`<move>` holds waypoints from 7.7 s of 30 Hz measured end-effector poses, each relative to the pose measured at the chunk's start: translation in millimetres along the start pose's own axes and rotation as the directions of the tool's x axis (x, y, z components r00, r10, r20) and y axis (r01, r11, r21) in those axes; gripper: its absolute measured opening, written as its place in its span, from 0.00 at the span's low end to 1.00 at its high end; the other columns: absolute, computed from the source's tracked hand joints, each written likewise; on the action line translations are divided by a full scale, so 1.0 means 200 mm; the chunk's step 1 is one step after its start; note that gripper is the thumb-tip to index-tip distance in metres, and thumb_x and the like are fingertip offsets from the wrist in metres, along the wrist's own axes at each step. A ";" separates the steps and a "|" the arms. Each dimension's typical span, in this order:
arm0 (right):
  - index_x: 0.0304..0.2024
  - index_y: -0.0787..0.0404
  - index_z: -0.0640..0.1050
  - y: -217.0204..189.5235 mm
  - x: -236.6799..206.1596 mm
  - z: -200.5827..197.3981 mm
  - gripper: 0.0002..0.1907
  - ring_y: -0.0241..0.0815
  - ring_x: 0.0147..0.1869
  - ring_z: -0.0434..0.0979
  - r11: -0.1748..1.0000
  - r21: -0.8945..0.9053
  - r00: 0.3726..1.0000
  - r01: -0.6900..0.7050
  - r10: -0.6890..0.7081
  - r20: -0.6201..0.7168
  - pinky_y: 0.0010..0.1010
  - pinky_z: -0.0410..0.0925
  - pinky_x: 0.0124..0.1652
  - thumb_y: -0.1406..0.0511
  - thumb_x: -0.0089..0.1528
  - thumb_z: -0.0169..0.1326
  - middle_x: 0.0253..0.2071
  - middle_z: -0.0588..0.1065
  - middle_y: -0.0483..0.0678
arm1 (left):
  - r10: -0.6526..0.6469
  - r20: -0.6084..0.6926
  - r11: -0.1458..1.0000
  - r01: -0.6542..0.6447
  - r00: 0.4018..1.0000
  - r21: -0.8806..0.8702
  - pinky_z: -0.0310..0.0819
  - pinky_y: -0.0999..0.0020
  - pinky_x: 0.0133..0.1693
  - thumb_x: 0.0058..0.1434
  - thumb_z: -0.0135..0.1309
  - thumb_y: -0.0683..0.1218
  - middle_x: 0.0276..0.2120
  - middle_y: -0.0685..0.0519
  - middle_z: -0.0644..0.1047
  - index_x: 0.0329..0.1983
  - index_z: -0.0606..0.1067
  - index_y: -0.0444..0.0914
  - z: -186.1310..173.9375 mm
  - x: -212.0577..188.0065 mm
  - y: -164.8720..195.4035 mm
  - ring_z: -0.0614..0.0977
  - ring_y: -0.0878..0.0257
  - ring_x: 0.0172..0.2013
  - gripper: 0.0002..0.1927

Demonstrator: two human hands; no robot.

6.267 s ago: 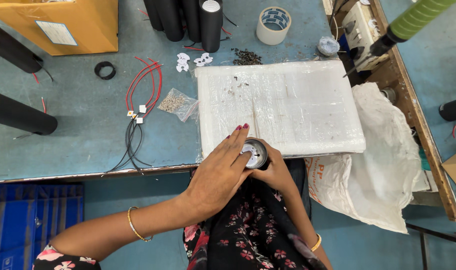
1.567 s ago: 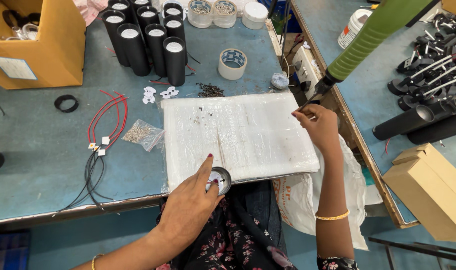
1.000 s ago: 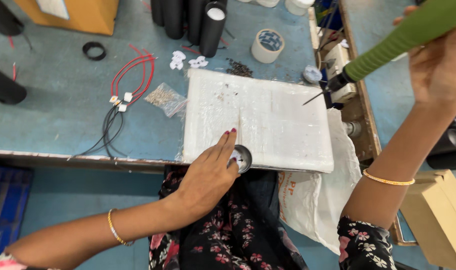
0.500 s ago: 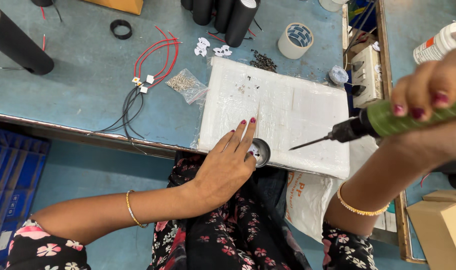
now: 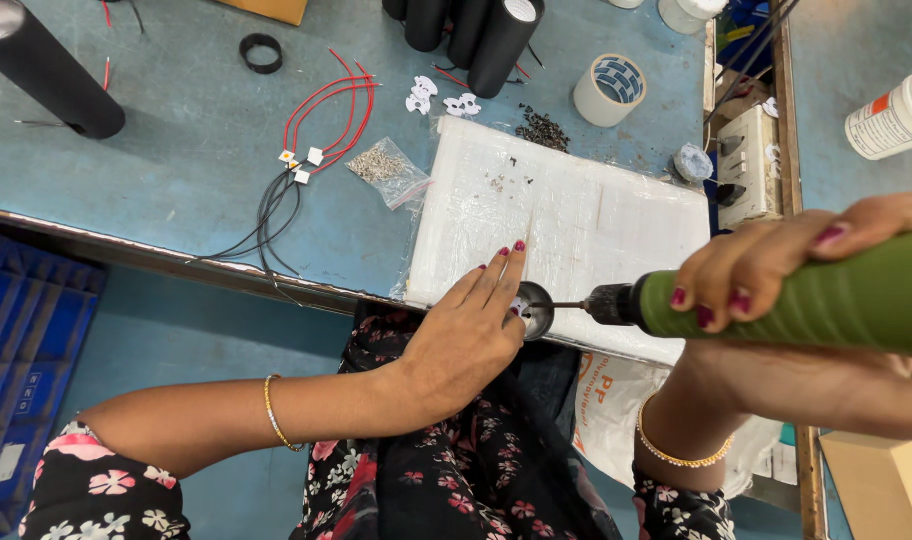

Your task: The person uses a green electric screwdriver to fasten a white plastic component inside a black cylindrical housing. They then insert a small LED module with red and black wires into the housing and secure it with screws. The person repeats this process for multiple units on a workbench.

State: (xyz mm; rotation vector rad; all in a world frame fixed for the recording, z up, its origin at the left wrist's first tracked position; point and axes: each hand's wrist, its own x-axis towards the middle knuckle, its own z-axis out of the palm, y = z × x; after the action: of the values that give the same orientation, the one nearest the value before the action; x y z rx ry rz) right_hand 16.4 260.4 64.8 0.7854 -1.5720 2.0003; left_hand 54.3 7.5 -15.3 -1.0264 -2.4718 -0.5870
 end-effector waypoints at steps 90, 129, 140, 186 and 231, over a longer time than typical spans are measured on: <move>0.45 0.63 0.66 0.96 0.44 -0.01 0.37 0.42 0.24 0.66 0.972 0.225 0.973 -0.069 0.116 -0.201 0.35 0.66 0.28 0.35 0.67 0.36 0.25 0.65 0.50 | -0.426 0.026 0.731 0.362 0.904 -0.578 0.72 0.55 0.54 0.61 0.63 0.51 0.61 0.38 0.74 0.49 0.71 0.35 -0.04 0.23 -0.14 0.78 0.39 0.56 0.21; 0.39 0.67 0.65 -0.14 0.08 -0.22 0.48 0.45 0.19 0.62 0.997 0.038 0.983 -0.067 0.072 -0.167 0.37 0.60 0.25 0.27 0.60 0.32 0.21 0.62 0.53 | -0.335 0.392 -0.450 0.220 0.857 -0.865 0.79 0.68 0.52 0.66 0.56 0.41 0.52 0.43 0.80 0.61 0.72 0.26 0.68 0.07 0.33 0.84 0.60 0.50 0.22; 0.39 0.68 0.64 -0.21 0.01 -0.23 0.47 0.46 0.20 0.61 0.992 0.115 0.989 -0.043 0.058 -0.133 0.37 0.60 0.24 0.28 0.62 0.31 0.20 0.62 0.57 | -0.373 0.370 -0.367 0.231 0.851 -0.901 0.81 0.72 0.41 0.69 0.54 0.40 0.42 0.42 0.83 0.52 0.78 0.25 0.59 0.06 0.34 0.86 0.62 0.37 0.14; 0.42 0.63 0.63 -0.23 -0.02 -0.37 0.33 0.39 0.18 0.59 0.963 0.265 0.990 -0.045 0.079 -0.119 0.33 0.58 0.22 0.40 0.70 0.28 0.21 0.62 0.49 | -0.545 -0.232 0.745 0.339 0.805 -0.574 0.69 0.58 0.61 0.59 0.66 0.44 0.54 0.45 0.72 0.61 0.66 0.37 0.10 -0.08 0.15 0.74 0.53 0.58 0.29; 0.47 0.63 0.62 -0.01 -0.07 0.04 0.36 0.44 0.20 0.63 0.985 0.165 0.997 -0.053 0.061 -0.040 0.39 0.64 0.25 0.36 0.64 0.36 0.24 0.64 0.52 | -0.068 0.060 0.895 0.088 0.996 -0.436 0.77 0.56 0.50 0.56 0.64 0.49 0.63 0.30 0.67 0.42 0.71 0.32 0.07 -0.06 -0.13 0.78 0.41 0.54 0.20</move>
State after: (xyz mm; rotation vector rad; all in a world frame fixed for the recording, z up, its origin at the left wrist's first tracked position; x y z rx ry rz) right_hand 28.8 253.2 58.6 0.7590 -1.4336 2.1951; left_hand 40.1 -10.0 -38.9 -1.1078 -2.4828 -1.2037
